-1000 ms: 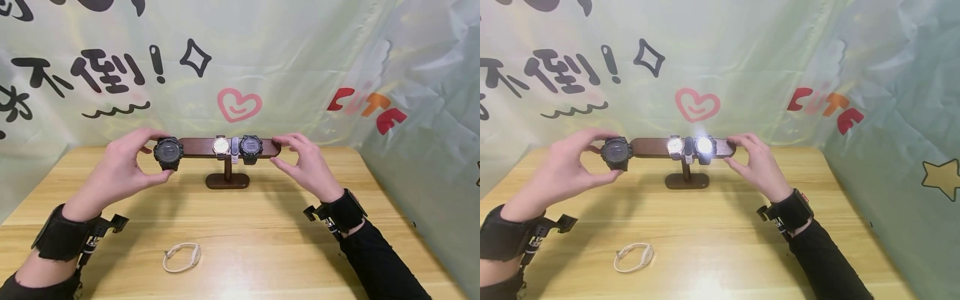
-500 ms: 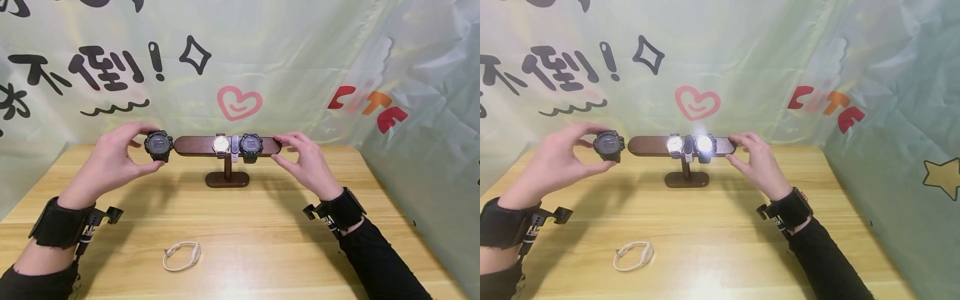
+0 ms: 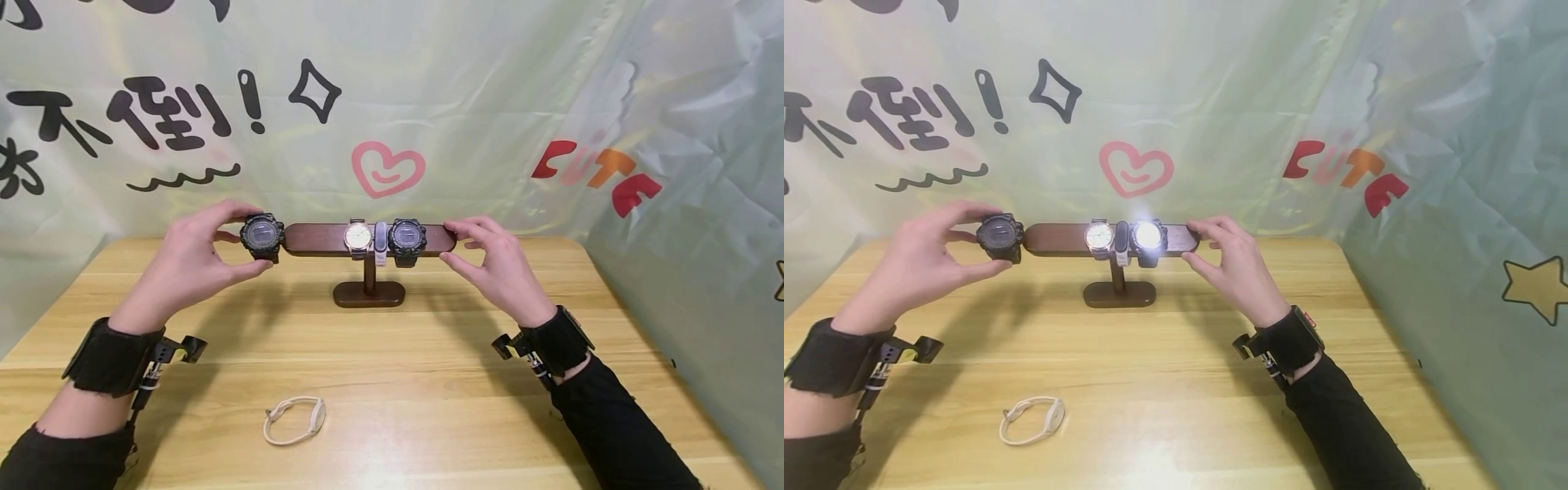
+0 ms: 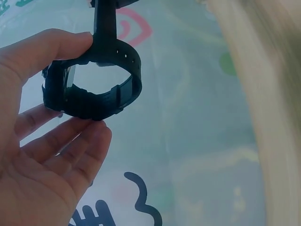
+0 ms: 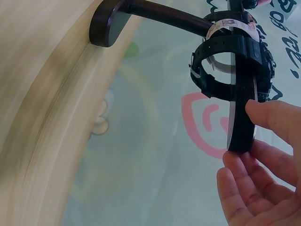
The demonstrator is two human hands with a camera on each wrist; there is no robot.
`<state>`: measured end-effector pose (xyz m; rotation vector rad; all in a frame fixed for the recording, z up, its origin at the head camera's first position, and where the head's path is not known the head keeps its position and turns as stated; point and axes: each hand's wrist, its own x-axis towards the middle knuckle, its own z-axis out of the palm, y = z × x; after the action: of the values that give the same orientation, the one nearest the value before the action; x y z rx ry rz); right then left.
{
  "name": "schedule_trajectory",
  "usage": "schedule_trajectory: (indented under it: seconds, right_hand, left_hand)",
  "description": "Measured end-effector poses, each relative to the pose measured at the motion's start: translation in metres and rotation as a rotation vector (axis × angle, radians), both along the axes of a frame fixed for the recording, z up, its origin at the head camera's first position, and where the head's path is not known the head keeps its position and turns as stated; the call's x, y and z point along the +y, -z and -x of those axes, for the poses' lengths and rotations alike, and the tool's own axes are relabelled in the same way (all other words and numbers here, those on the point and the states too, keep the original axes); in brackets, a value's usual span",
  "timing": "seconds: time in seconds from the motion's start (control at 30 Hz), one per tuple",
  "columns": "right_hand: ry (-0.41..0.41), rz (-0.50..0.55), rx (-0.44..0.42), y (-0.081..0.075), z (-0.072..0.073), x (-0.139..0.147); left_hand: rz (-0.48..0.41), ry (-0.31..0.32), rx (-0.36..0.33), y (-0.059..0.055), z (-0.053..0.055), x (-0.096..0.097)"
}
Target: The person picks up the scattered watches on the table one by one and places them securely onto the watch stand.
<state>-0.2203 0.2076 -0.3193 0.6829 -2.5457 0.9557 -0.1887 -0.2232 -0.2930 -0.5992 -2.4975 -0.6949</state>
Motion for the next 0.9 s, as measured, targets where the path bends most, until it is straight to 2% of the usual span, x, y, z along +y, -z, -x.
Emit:
schedule_trajectory:
  seconds: [0.4,0.63,0.9]
  right_hand:
    - [-0.002,0.001,0.001,0.0,0.0,0.001]
    - [-0.005,0.008,0.002,0.0,0.0,0.001]
    - [-0.001,0.007,0.005,0.0,0.001,0.001]
  left_hand:
    - [-0.009,-0.018,-0.049,0.003,0.004,0.007]
    - [-0.028,0.01,-0.063,0.008,0.011,0.012]
    - [-0.049,0.062,-0.087,0.008,0.016,0.02]
